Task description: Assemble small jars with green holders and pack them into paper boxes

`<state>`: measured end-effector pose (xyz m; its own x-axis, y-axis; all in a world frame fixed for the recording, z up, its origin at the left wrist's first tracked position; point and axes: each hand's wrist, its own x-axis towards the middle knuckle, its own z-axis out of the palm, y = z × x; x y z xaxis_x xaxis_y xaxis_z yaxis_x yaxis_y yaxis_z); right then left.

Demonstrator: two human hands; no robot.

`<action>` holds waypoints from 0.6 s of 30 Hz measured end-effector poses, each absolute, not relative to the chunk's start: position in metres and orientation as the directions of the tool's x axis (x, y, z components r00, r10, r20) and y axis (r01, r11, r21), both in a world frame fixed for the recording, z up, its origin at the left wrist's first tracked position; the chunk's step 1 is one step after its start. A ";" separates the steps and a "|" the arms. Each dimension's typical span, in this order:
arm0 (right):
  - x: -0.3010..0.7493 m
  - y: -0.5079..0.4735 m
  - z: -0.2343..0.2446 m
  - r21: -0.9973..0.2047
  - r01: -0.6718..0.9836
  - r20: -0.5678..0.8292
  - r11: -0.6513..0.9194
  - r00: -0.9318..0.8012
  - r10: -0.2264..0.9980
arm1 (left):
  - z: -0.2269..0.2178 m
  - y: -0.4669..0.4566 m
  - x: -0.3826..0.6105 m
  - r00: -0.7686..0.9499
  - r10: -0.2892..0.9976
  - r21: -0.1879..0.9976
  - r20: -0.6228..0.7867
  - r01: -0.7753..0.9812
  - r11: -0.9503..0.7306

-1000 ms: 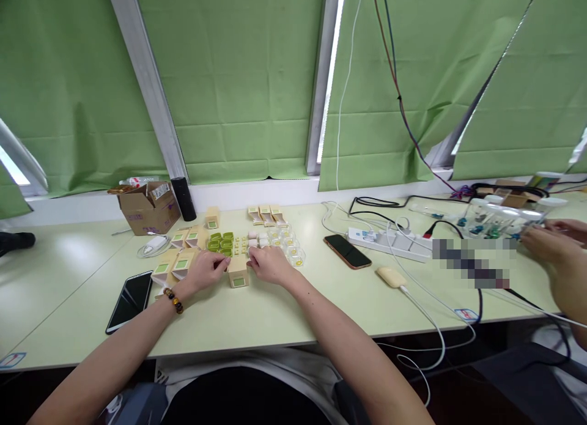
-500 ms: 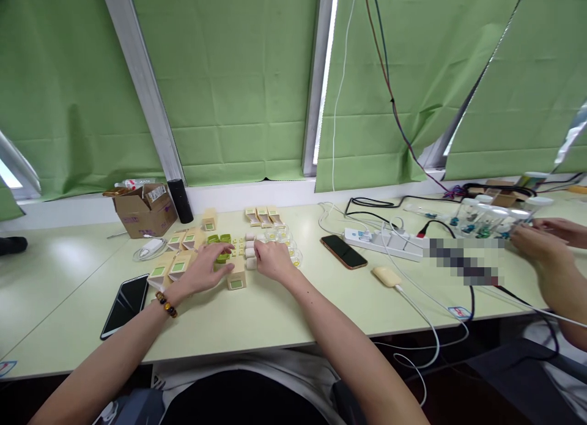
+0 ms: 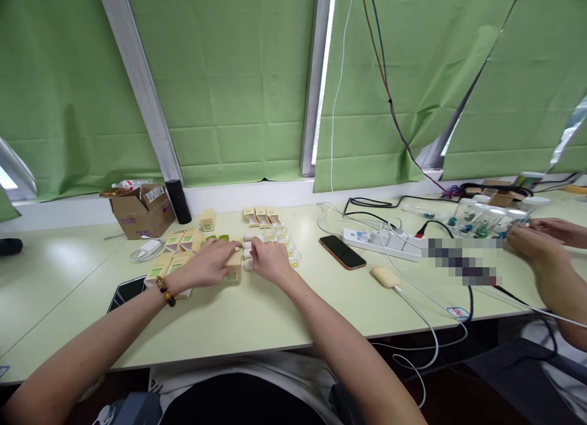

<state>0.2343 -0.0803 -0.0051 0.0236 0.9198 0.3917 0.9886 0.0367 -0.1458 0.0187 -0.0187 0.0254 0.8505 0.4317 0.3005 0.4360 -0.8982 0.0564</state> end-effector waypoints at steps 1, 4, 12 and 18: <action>0.234 -0.080 -0.005 -0.160 0.987 0.401 0.033 0.035 0.915 | 0.034 -0.010 0.021 0.836 0.446 0.051 0.319 0.455 -0.889; 0.234 -0.081 -0.003 -0.204 0.978 0.417 0.031 0.059 0.907 | 0.063 0.028 0.030 0.764 0.523 -0.042 0.378 0.578 -0.815; 0.234 -0.080 -0.006 -0.211 0.975 0.437 0.068 0.031 0.899 | 0.066 0.134 0.047 0.656 0.683 -0.189 0.320 0.751 -0.633; 0.234 -0.080 -0.008 -0.202 0.975 0.426 0.094 0.001 0.905 | 0.027 0.163 0.054 0.633 0.737 -0.216 0.237 0.774 -0.595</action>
